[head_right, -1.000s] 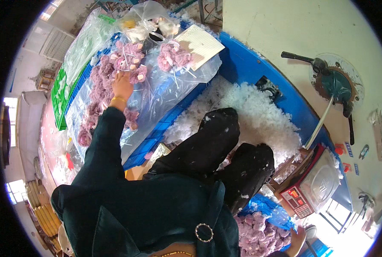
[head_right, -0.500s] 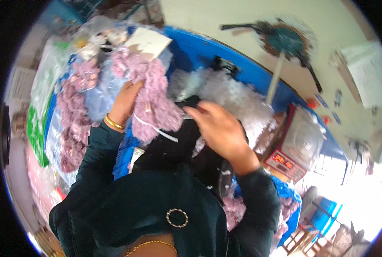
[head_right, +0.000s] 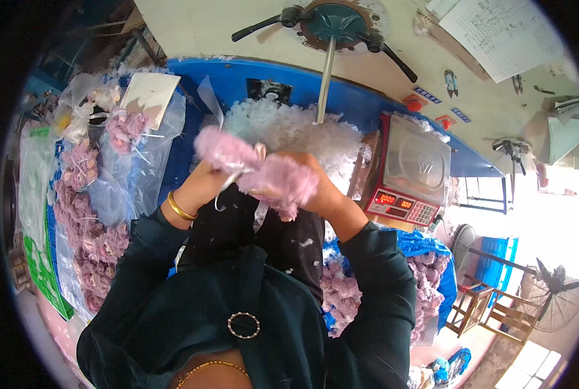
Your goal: The person repeatedly takes pink fluffy material, wraps it around a central rod on a machine, and then removes the formed fluffy bundle. They place the finished bundles into a plastic bag. The process is repeated multiple times throughout the clip.
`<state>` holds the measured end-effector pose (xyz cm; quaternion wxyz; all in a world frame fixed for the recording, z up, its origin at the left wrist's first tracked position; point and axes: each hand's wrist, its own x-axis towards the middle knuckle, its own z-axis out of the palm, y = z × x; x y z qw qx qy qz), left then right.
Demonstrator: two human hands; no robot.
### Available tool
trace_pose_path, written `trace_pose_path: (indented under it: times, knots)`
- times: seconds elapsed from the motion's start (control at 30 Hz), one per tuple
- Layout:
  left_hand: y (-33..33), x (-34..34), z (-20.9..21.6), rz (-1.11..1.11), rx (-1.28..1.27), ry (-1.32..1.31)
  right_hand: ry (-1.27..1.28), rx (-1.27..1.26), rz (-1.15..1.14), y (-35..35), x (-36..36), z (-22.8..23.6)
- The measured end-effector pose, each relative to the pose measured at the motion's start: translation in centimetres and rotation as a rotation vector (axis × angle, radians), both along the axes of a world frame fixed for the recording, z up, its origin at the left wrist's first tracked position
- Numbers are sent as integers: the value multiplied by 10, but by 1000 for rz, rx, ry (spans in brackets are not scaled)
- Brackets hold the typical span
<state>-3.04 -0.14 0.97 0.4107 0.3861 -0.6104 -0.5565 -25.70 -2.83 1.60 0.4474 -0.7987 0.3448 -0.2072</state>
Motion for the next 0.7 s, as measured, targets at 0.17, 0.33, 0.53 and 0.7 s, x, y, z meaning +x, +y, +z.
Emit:
trace_pose_path:
  times: [0.17,0.33,0.53,0.7]
  knots:
    - [4,-18,21,-112,442,410,-125,66,8,8,-16,22]
    - [7,-33,27,-48,444,654,-179,72,-104,31,-17,33]
    - [5,-35,30,-71,204,562,-242,-477,-96,41,-25,8]
    - [-22,-46,12,10,170,399,-449,586,-222,11,-26,45]
